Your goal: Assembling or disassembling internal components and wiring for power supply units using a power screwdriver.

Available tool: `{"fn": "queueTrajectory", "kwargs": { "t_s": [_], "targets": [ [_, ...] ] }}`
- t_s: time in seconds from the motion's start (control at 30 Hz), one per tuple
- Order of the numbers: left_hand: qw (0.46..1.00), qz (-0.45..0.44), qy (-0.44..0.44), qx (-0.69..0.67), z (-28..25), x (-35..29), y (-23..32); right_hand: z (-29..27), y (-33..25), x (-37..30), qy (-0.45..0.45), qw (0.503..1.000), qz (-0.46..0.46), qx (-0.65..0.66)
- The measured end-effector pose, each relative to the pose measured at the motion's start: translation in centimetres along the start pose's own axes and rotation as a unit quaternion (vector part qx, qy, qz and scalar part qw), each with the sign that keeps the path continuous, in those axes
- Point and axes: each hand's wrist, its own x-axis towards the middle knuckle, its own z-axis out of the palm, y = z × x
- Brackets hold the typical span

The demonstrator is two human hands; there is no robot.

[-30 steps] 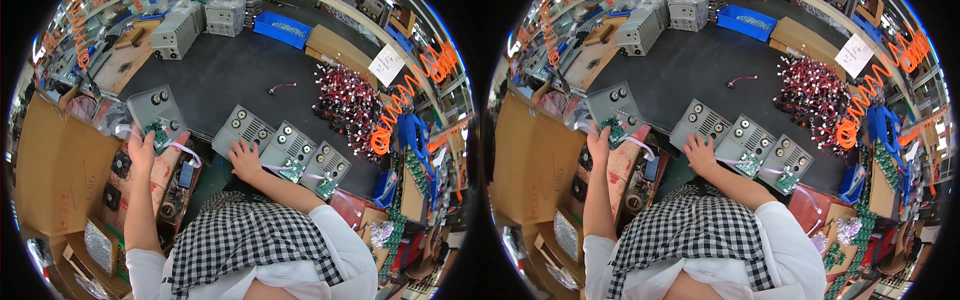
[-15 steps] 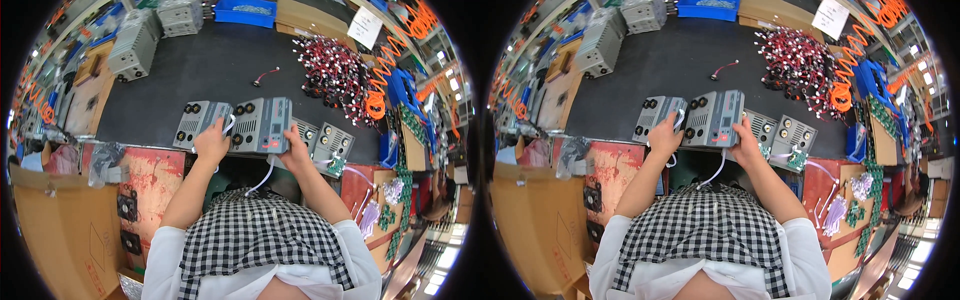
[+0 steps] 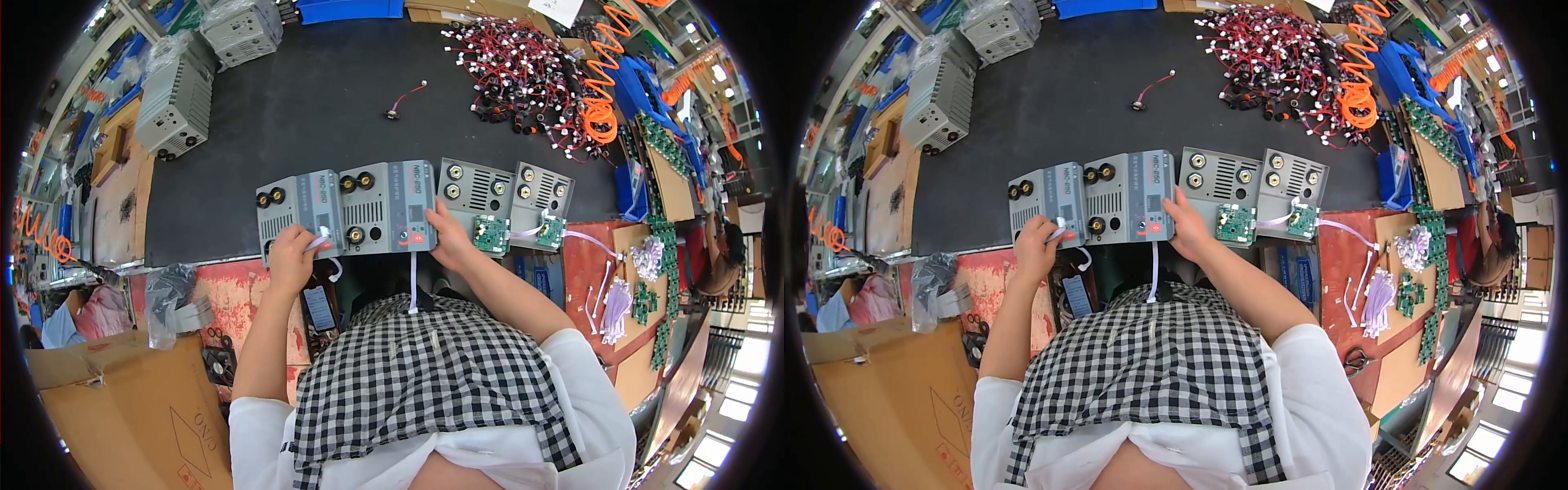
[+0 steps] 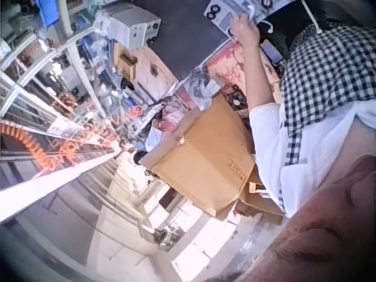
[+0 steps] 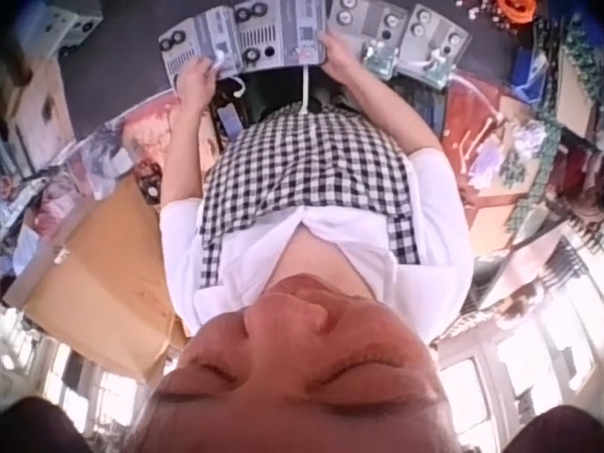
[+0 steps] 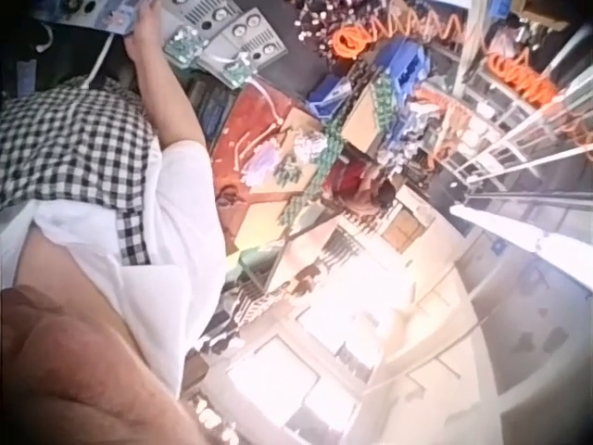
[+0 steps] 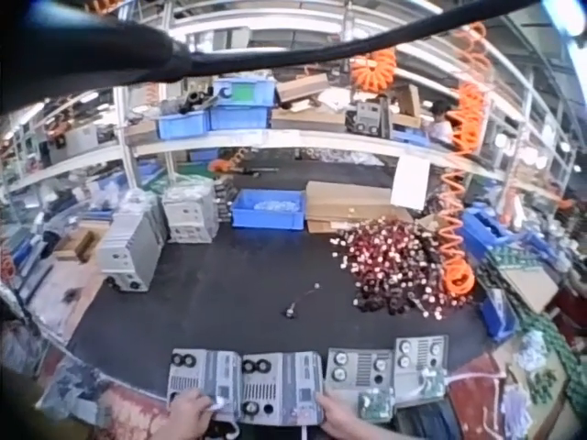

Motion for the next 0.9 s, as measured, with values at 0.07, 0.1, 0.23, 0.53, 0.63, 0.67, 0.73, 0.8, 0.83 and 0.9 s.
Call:
{"fn": "queueTrajectory", "kwargs": {
  "t_s": [0.07,0.1,0.23,0.53,0.63,0.67,0.73,0.8,0.83,0.9],
  "targets": [
    [1.000,0.018,0.025,0.000,0.6,-0.2,-0.2,-0.6,1.2,1.2,0.071,0.986,-0.030,-0.145],
    [0.999,0.017,0.043,0.028,0.7,0.0,0.1,-1.3,1.7,1.7,0.084,0.968,-0.065,-0.229],
    [0.989,0.034,0.085,0.117,0.9,0.0,0.5,-0.1,2.2,1.2,0.125,0.858,-0.212,-0.450],
    [0.988,0.093,0.082,0.086,2.0,-0.1,-0.5,1.3,0.6,-0.2,0.120,0.620,-0.342,-0.696],
    [0.989,0.087,0.081,0.085,2.0,0.2,0.2,-0.3,-0.4,-0.5,0.129,0.647,-0.344,-0.668],
    [0.989,0.085,0.084,0.084,1.9,0.2,0.2,-0.5,-1.0,-1.5,0.127,0.645,-0.346,-0.670],
    [0.988,0.099,0.086,0.084,1.5,0.1,0.1,-0.9,-2.2,-4.2,0.096,0.539,-0.307,-0.778],
    [0.985,0.091,0.122,0.082,0.6,0.8,1.5,-2.8,-3.2,-6.4,0.094,0.479,-0.265,-0.832],
    [0.982,0.088,0.151,0.076,0.5,1.0,2.6,-3.7,-3.7,-7.3,0.097,0.417,-0.216,-0.877],
    [0.985,0.098,0.131,0.055,1.0,1.3,4.7,-4.7,-4.6,-7.9,0.099,0.365,-0.203,-0.903]
  ]
}}
